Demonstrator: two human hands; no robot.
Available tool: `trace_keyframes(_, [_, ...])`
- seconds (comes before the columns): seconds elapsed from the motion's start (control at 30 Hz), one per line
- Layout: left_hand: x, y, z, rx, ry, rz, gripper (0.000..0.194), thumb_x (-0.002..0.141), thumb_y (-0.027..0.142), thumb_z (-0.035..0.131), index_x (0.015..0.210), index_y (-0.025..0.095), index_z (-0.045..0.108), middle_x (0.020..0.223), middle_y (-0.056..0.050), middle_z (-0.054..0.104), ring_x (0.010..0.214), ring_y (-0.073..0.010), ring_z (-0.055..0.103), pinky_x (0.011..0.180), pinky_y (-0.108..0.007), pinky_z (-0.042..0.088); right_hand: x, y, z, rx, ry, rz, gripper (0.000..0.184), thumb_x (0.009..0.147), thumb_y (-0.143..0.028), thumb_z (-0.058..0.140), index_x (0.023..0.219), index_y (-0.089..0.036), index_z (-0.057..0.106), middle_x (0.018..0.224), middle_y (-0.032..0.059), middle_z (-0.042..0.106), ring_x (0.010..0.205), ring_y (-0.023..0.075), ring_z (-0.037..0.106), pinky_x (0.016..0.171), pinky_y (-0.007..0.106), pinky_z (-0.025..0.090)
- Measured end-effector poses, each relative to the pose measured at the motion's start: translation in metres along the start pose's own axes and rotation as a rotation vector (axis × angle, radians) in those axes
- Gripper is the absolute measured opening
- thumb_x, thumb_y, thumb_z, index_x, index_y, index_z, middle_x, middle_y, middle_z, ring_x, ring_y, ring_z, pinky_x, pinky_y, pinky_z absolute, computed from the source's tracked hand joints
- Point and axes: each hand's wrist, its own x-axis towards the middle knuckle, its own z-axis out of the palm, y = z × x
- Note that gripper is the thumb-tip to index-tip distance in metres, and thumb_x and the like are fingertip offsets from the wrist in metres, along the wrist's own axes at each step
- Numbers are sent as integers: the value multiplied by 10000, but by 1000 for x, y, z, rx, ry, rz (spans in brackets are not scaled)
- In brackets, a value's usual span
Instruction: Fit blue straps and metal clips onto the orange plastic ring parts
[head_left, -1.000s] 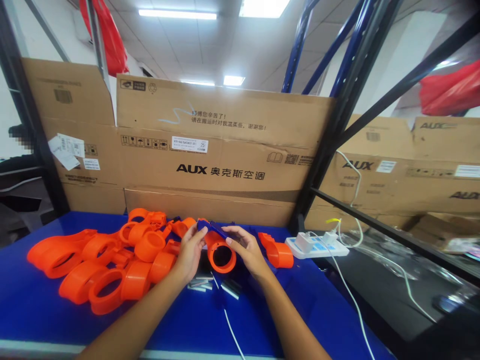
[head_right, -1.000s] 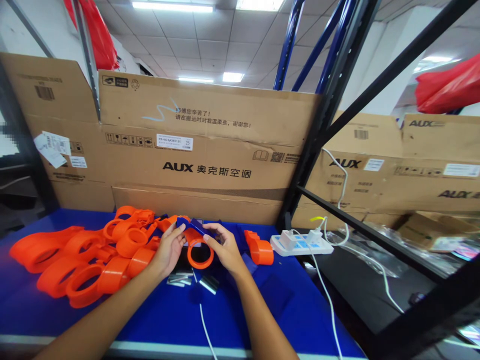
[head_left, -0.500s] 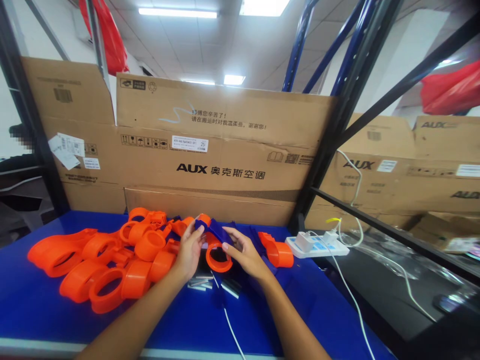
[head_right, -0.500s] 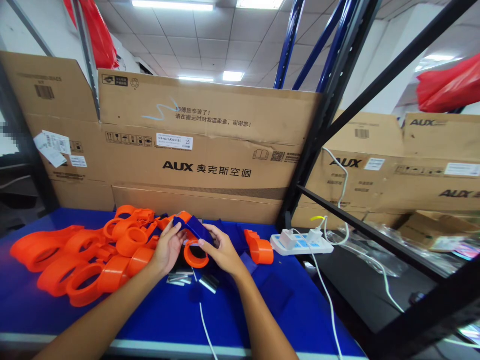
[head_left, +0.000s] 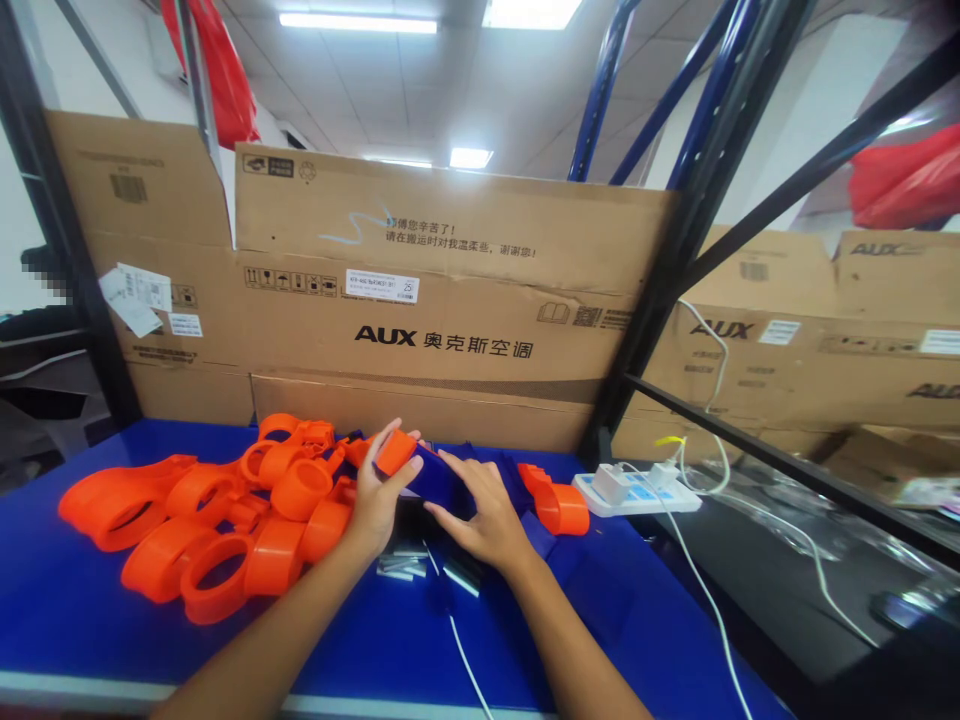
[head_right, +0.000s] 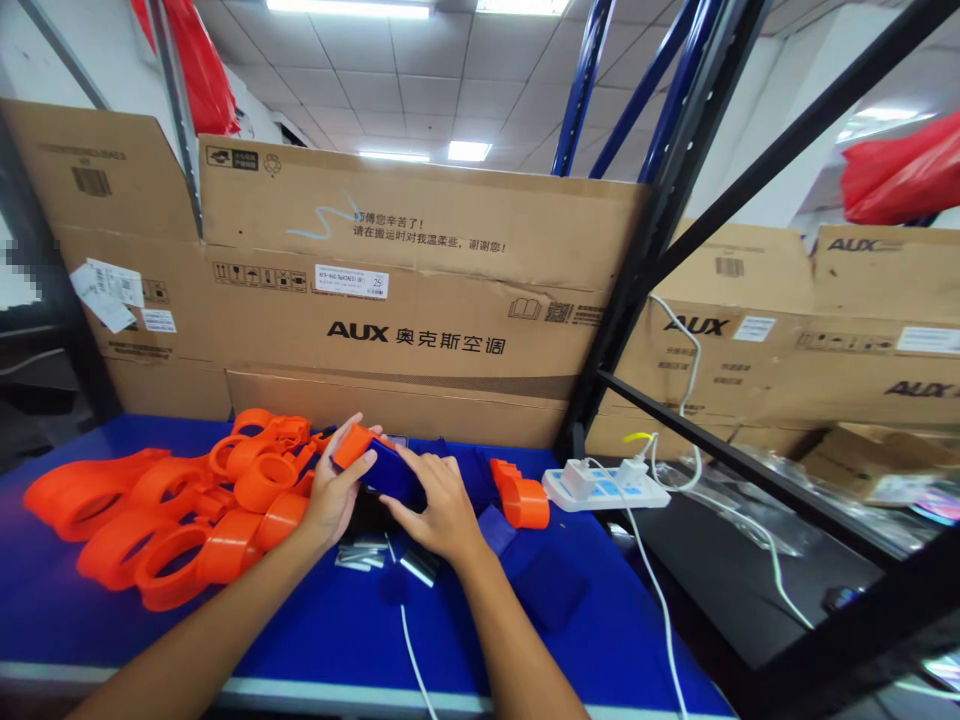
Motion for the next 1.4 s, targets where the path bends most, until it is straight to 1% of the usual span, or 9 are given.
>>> trace_keyframes(0.23, [1, 0, 1, -26, 15, -18, 597, 664, 209, 886, 1212, 234, 651, 1200, -92, 732, 1159, -268, 667, 1080, -430, 452, -1, -1, 3, -11, 13, -5, 746, 863, -418, 741, 1529, -341, 415, 1265, 94, 694, 1030, 326, 651, 919, 513, 453])
trace_keyframes(0.77, [1, 0, -1, 9, 22, -9, 552, 687, 256, 882, 1187, 244, 647, 1180, -84, 730, 1131, -265, 670, 1023, -406, 483, -4, -7, 5, 15, 55, 24, 702, 834, -409, 764, 1479, -321, 500, 1217, 96, 714, 996, 326, 659, 923, 516, 449])
trace_keyframes(0.87, [1, -5, -4, 24, 26, -49, 504, 722, 330, 862, 1175, 225, 671, 1164, -85, 730, 1115, -271, 672, 976, -388, 512, -3, -7, 5, 76, 122, 112, 652, 827, -425, 758, 1435, -306, 554, 1276, 99, 695, 1042, 328, 660, 978, 518, 456])
trace_keyframes(0.93, [0, -9, -5, 34, -41, -96, 496, 759, 385, 830, 1194, 210, 667, 1161, -99, 723, 1073, -272, 684, 897, -373, 546, -1, -3, 4, 201, 201, 203, 582, 855, -459, 713, 1395, -277, 591, 1299, 103, 686, 1100, 322, 656, 1013, 502, 463])
trace_keyframes(1.03, [-4, -14, -5, 68, -188, -118, 660, 770, 372, 823, 1359, 227, 563, 1202, -116, 693, 1020, -252, 691, 765, -320, 573, 5, 5, 3, 485, 292, 331, 505, 901, -537, 626, 1296, -224, 652, 1267, 104, 704, 1154, 307, 648, 1007, 453, 488])
trace_keyframes(1.13, [-9, -18, -1, 105, -297, -141, 771, 752, 343, 841, 1431, 261, 486, 1255, -123, 659, 964, -245, 697, 654, -284, 570, 8, 13, 3, 690, 283, 485, 507, 880, -649, 595, 1017, -183, 740, 1009, 89, 770, 924, 277, 696, 828, 383, 540])
trace_keyframes(1.2, [-12, -19, 3, 103, -337, -142, 720, 755, 335, 842, 1393, 253, 518, 1296, -127, 637, 1027, -264, 687, 727, -315, 586, 8, 16, 5, 752, 226, 597, 566, 852, -712, 590, 812, -164, 725, 794, 67, 748, 717, 233, 655, 675, 338, 514])
trace_keyframes(1.27, [-15, -18, 6, 75, -329, -125, 695, 752, 322, 848, 1365, 248, 530, 1311, -122, 631, 1124, -280, 659, 879, -367, 572, 7, 17, 7, 778, 170, 677, 610, 836, -743, 586, 728, -153, 696, 710, 53, 712, 636, 203, 600, 609, 315, 471])
trace_keyframes(1.4, [-17, -17, 9, 45, -247, -129, 785, 743, 317, 859, 1416, 275, 456, 1262, -112, 655, 1124, -275, 669, 992, -437, 522, 8, 16, 9, 800, 127, 700, 624, 838, -757, 575, 840, -149, 715, 838, 78, 745, 772, 246, 648, 709, 348, 507])
